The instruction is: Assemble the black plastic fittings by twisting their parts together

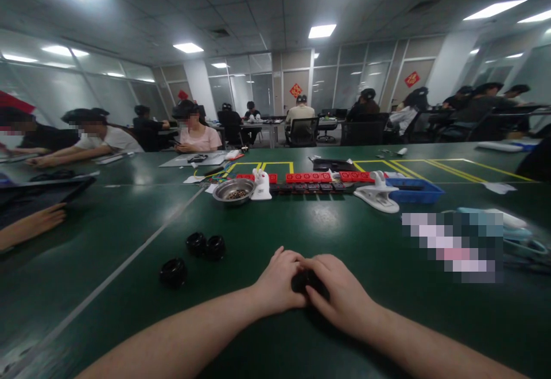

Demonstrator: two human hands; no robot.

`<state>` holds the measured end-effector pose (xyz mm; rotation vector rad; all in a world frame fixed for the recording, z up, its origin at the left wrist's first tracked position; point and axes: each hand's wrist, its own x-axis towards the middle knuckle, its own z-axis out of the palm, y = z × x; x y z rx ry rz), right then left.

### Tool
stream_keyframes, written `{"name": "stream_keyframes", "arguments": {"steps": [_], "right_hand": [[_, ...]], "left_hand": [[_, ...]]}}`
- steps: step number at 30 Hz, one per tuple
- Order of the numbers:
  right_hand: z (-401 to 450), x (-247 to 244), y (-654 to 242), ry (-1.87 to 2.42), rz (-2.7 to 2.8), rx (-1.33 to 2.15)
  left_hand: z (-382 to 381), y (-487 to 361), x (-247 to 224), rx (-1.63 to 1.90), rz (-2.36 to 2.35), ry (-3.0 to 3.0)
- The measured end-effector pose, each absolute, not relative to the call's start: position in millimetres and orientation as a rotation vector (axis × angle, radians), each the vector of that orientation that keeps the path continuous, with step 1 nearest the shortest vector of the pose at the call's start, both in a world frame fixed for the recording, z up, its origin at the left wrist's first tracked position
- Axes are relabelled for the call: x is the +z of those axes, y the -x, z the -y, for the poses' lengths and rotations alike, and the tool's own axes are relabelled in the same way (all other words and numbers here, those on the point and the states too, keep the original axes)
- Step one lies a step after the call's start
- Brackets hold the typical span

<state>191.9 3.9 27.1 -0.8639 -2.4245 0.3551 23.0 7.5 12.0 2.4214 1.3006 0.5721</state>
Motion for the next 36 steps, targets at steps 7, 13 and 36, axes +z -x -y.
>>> {"name": "stream_keyframes", "arguments": {"steps": [7, 13, 36], "right_hand": [[-9.6, 22.5, -193.3, 0.886, 2.281, 0.271], [-9.5, 22.6, -195.3, 0.773, 2.326, 0.321], [-17.0, 19.4, -197.9, 0.899, 2.207, 0.266]], "left_hand": [[-8.6, -20.3, 10.0, 0.64, -1.278, -2.388], [-6.8, -20.3, 13.4, 0.615, -1.295, -2.349], [-8.8, -19.9, 7.7, 0.605, -1.292, -2.441]]}}
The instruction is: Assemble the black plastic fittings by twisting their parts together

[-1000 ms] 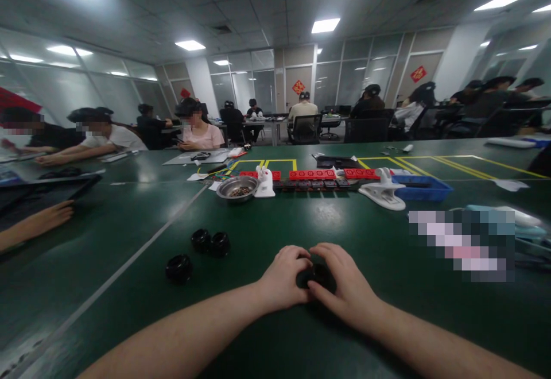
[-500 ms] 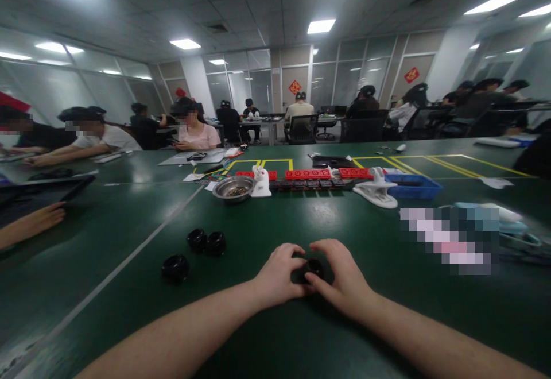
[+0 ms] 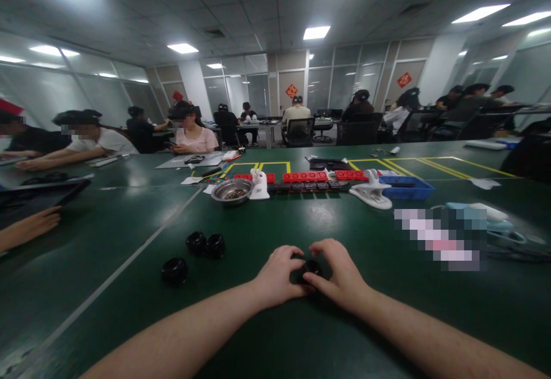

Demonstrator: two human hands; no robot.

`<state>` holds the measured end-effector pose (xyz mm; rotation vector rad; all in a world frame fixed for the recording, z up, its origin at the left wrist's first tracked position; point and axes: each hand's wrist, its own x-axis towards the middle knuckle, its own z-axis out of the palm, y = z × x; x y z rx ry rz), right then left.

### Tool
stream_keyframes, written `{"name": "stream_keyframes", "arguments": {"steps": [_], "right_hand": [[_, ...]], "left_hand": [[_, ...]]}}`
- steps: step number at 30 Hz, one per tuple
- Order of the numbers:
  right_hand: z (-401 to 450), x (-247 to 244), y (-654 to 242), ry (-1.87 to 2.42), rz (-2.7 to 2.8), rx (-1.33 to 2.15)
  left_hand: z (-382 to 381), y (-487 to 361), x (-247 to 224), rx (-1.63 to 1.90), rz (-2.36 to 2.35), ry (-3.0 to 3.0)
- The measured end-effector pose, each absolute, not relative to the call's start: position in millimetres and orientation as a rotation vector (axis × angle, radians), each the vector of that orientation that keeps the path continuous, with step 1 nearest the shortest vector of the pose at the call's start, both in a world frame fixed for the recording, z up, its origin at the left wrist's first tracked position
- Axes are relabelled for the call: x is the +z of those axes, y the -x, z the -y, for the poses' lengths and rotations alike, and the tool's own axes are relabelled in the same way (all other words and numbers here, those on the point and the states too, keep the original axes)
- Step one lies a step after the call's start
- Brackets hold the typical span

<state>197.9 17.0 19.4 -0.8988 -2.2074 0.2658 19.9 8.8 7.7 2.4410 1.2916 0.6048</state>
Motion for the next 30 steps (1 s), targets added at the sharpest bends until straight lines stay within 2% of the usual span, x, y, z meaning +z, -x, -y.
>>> {"name": "stream_keyframes", "arguments": {"steps": [8, 16, 23, 30], "right_hand": [[-13.3, 22.1, -196.7, 0.671, 2.271, 0.33], [-20.9, 15.4, -196.6, 0.898, 2.213, 0.266], [-12.1, 21.1, -197.6, 0.584, 2.279, 0.347], [-17.2, 16.9, -196.6, 0.82, 2.218, 0.248]], "left_hand": [[-8.8, -20.1, 8.5, 0.596, -1.282, -2.448], [-9.4, -19.3, 5.9, 0.628, -1.275, -2.471], [-9.7, -19.7, 6.3, 0.604, -1.284, -2.483], [-9.6, -19.7, 5.2, 0.617, -1.267, -2.489]]}}
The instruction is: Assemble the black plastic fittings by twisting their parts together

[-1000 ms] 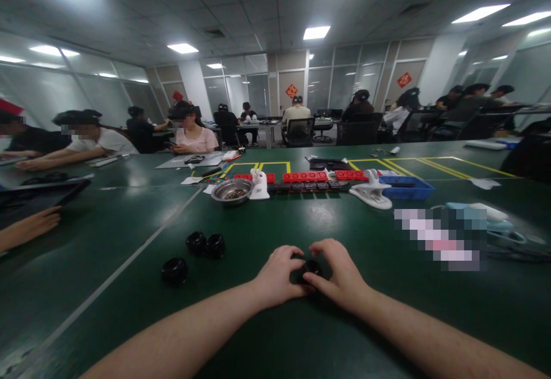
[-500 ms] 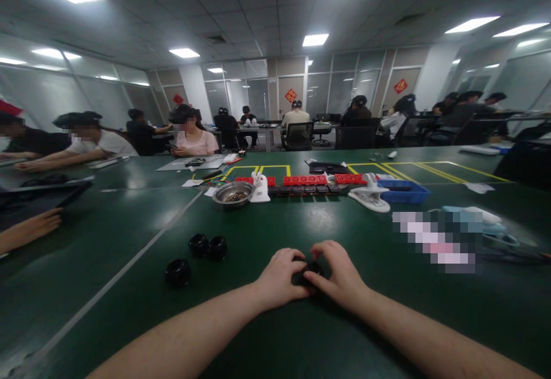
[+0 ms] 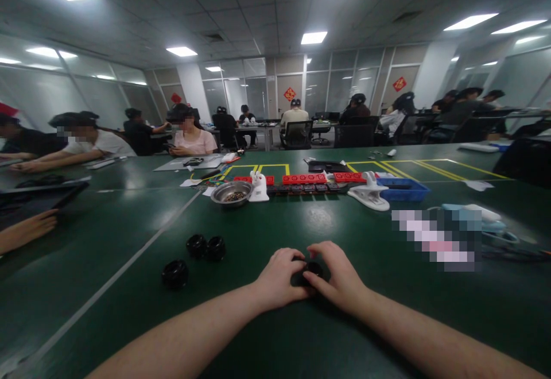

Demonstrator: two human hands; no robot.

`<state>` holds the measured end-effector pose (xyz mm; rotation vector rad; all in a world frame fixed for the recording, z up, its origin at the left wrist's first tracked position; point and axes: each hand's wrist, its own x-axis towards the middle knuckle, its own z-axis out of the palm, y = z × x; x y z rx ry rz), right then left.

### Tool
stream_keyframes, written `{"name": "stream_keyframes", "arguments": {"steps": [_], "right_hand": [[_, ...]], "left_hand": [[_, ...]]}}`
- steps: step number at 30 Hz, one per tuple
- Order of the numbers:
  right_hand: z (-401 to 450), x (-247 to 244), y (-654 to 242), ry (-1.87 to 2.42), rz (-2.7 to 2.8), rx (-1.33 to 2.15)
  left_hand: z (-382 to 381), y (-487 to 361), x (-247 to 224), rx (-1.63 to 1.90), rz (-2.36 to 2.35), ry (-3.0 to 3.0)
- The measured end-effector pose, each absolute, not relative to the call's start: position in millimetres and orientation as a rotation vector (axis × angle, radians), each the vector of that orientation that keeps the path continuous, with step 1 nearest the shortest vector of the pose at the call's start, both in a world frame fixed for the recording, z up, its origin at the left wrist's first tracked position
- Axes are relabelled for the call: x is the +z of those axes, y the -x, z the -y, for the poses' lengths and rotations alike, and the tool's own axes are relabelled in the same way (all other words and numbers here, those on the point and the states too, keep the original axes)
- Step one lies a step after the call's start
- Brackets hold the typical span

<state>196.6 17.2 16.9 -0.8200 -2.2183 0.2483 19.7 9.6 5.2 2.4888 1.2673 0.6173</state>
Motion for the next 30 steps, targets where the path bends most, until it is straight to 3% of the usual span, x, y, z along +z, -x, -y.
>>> {"name": "stream_keyframes", "arguments": {"steps": [7, 14, 23, 30], "right_hand": [[-12.1, 20.6, -198.7, 0.584, 2.272, 0.312], [-17.1, 17.9, -197.5, 0.75, 2.227, 0.283], [-7.7, 23.0, -195.8, 0.614, 2.251, 0.372], [-14.6, 20.0, -196.1, 0.815, 2.216, 0.31]], "left_hand": [[-9.3, -19.9, 7.9, 0.588, -1.273, -2.482], [-9.3, -20.5, 7.1, 0.606, -1.267, -2.487], [-8.9, -21.7, 8.2, 0.651, -1.271, -2.452], [-9.7, -21.0, 6.8, 0.663, -1.251, -2.451]]}}
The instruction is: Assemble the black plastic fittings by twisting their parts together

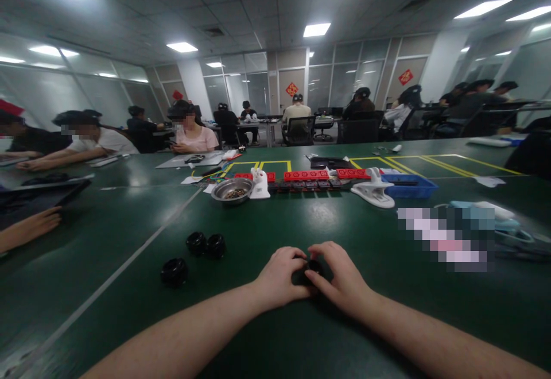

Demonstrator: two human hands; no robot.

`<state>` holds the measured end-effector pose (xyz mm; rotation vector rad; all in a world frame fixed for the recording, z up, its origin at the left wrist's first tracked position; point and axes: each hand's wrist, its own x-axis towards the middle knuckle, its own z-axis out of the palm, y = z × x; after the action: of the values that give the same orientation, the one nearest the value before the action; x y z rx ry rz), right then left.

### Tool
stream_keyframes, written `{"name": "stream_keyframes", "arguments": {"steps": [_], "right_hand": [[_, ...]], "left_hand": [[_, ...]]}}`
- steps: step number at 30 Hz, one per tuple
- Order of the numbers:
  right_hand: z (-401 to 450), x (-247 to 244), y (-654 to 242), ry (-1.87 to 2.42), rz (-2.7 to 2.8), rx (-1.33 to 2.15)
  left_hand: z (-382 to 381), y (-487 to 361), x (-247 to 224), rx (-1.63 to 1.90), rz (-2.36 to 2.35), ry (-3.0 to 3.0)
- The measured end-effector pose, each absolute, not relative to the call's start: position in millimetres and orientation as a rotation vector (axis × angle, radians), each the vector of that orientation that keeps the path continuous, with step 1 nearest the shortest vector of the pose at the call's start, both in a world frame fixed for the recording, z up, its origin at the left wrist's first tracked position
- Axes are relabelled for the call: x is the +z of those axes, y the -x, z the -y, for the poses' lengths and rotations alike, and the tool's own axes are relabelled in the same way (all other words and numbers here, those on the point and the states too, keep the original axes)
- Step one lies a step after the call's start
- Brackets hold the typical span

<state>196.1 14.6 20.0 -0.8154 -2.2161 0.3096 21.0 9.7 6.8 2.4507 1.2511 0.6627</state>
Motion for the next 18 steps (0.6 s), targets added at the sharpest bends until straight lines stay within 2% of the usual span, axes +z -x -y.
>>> {"name": "stream_keyframes", "arguments": {"steps": [5, 12, 18], "right_hand": [[-11.6, 18.7, -198.4, 0.646, 2.25, 0.381], [-17.5, 16.2, -197.9, 0.837, 2.182, 0.332], [-14.5, 20.5, -197.3, 0.693, 2.246, 0.456]], "left_hand": [[-8.7, -21.1, 8.7, 0.627, -1.264, -2.456], [-9.6, -20.2, 6.3, 0.624, -1.268, -2.487], [-9.4, -20.1, 6.0, 0.616, -1.258, -2.494]]}}
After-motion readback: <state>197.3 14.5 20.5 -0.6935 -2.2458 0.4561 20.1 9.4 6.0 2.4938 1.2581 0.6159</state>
